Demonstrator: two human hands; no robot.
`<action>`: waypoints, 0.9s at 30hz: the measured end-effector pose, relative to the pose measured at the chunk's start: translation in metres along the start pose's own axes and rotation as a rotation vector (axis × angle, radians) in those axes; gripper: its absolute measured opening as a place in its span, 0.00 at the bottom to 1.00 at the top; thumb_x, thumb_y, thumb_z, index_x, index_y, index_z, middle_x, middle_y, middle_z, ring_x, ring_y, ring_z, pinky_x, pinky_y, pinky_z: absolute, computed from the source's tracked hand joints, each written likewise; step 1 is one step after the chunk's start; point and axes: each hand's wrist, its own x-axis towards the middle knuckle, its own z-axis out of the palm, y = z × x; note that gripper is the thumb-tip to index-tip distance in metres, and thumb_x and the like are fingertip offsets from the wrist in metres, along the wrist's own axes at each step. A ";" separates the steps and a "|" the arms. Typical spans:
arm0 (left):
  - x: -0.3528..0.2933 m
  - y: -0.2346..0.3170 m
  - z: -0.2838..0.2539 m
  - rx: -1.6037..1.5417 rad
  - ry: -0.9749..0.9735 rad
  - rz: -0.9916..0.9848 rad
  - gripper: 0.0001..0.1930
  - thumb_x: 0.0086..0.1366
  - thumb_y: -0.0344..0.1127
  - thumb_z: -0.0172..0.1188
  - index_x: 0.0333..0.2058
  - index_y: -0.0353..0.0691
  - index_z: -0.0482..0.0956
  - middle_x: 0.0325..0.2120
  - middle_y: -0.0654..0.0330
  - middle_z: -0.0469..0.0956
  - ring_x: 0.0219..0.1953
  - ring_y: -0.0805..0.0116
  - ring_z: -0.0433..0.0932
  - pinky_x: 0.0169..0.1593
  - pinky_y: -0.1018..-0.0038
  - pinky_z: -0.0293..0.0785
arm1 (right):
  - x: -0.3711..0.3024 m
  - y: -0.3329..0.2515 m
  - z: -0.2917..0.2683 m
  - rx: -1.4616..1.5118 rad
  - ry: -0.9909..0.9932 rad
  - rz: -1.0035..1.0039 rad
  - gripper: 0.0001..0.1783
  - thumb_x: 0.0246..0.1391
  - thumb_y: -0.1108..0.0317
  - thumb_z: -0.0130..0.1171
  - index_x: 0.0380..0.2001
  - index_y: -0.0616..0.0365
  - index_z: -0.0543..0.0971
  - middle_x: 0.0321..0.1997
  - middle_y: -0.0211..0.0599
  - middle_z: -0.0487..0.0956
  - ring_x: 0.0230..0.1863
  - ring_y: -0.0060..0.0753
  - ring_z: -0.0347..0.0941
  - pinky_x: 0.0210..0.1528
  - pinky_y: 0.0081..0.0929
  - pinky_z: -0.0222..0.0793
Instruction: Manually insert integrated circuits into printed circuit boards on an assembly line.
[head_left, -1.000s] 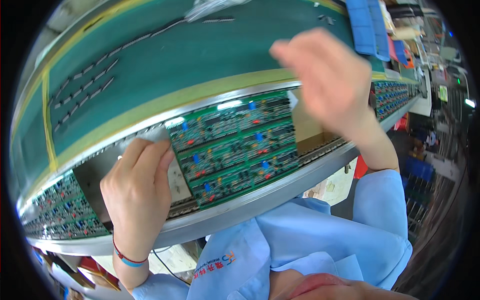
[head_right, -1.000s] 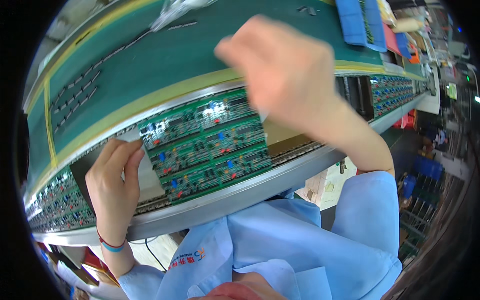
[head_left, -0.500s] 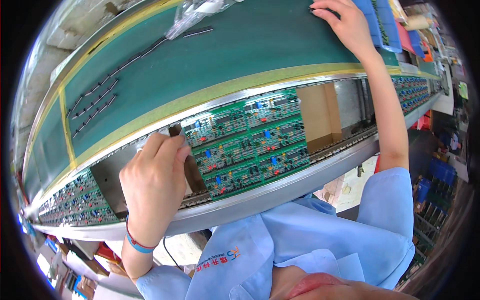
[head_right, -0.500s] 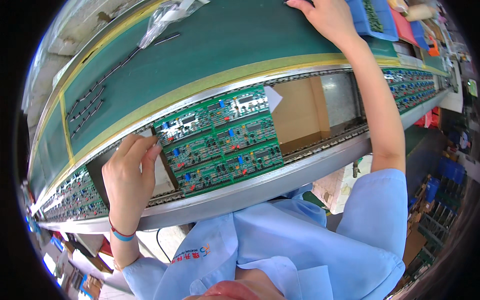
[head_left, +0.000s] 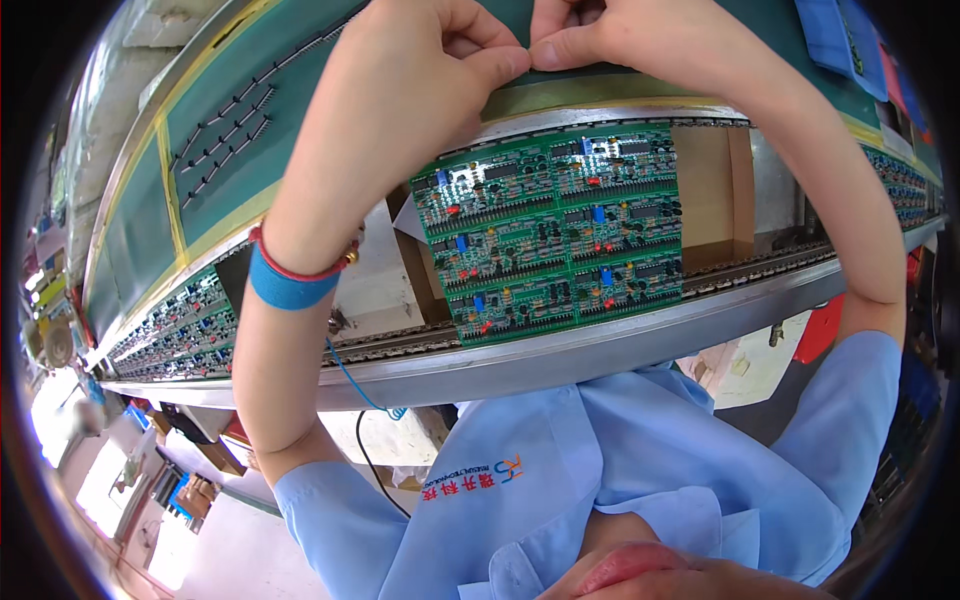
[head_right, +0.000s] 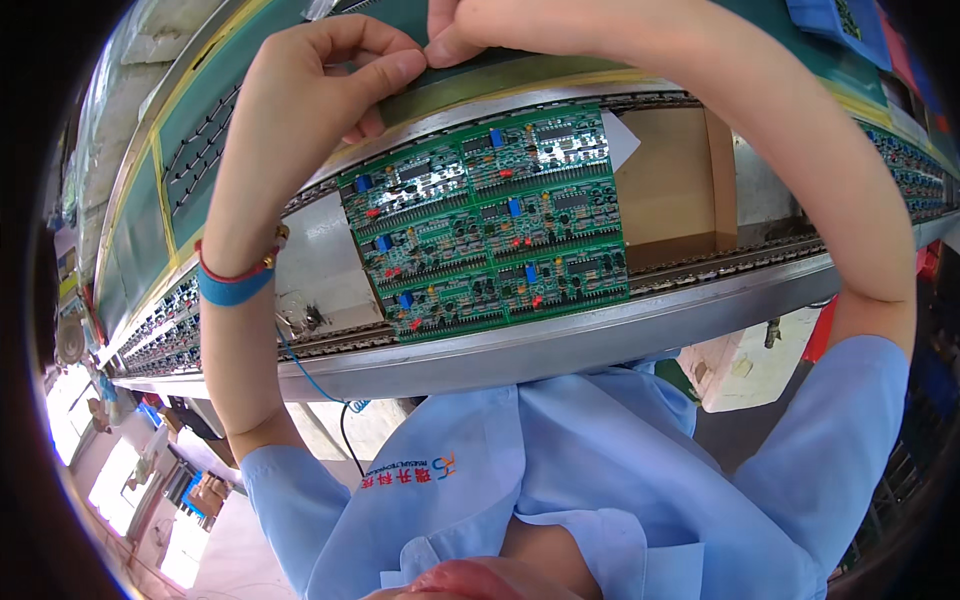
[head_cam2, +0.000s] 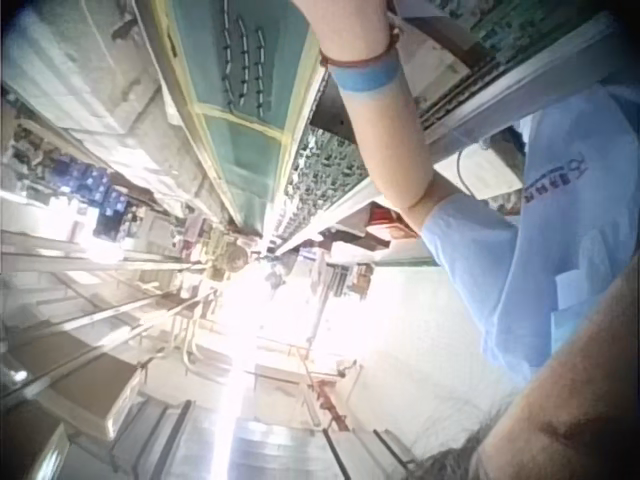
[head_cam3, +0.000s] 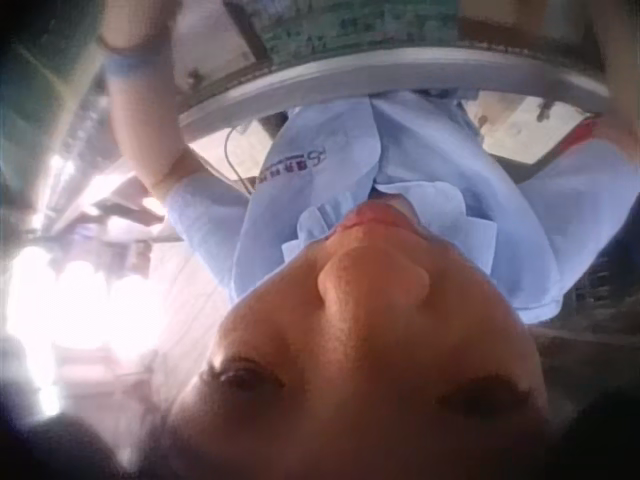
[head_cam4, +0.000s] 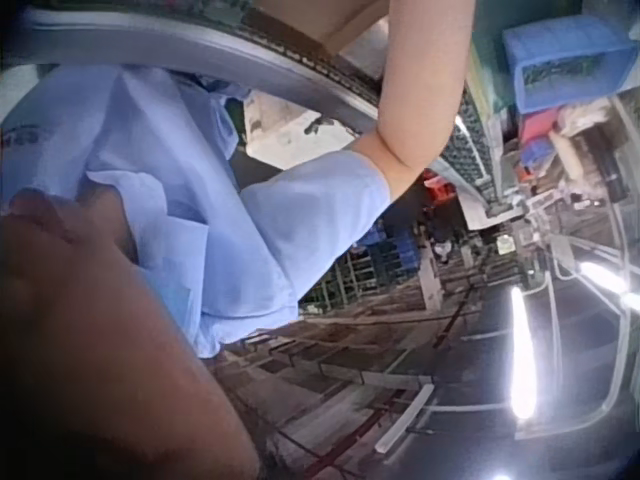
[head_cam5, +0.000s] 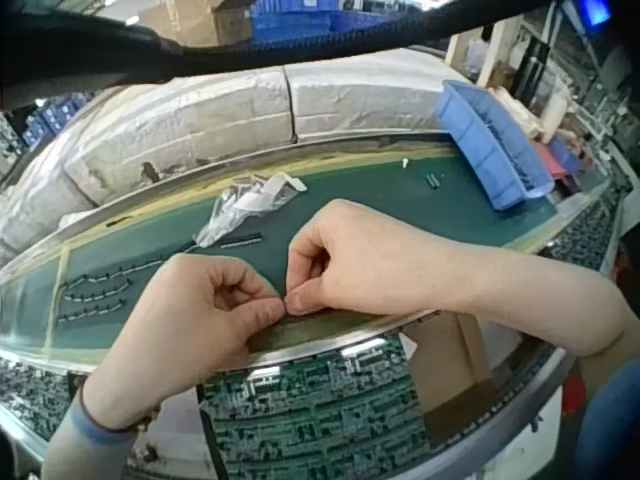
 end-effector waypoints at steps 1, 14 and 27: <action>0.004 0.012 -0.001 0.003 -0.013 -0.003 0.06 0.64 0.32 0.69 0.39 0.38 0.87 0.28 0.69 0.83 0.25 0.81 0.79 0.26 0.80 0.72 | 0.001 0.000 -0.002 0.011 -0.001 0.009 0.09 0.55 0.69 0.69 0.32 0.66 0.86 0.29 0.40 0.85 0.33 0.28 0.79 0.39 0.27 0.74; 0.032 0.053 -0.022 0.200 -0.284 -0.270 0.07 0.68 0.29 0.67 0.35 0.28 0.85 0.26 0.56 0.85 0.26 0.73 0.86 0.30 0.82 0.82 | -0.023 -0.013 -0.018 0.017 -0.069 -0.142 0.10 0.56 0.69 0.67 0.35 0.66 0.87 0.35 0.44 0.86 0.39 0.33 0.81 0.46 0.29 0.75; 0.019 0.061 -0.003 0.326 -0.190 -0.241 0.05 0.66 0.25 0.67 0.31 0.29 0.85 0.24 0.55 0.84 0.23 0.74 0.82 0.28 0.81 0.80 | -0.025 -0.026 -0.012 -0.175 -0.015 0.035 0.10 0.52 0.70 0.66 0.37 0.64 0.87 0.35 0.48 0.86 0.38 0.37 0.82 0.45 0.33 0.75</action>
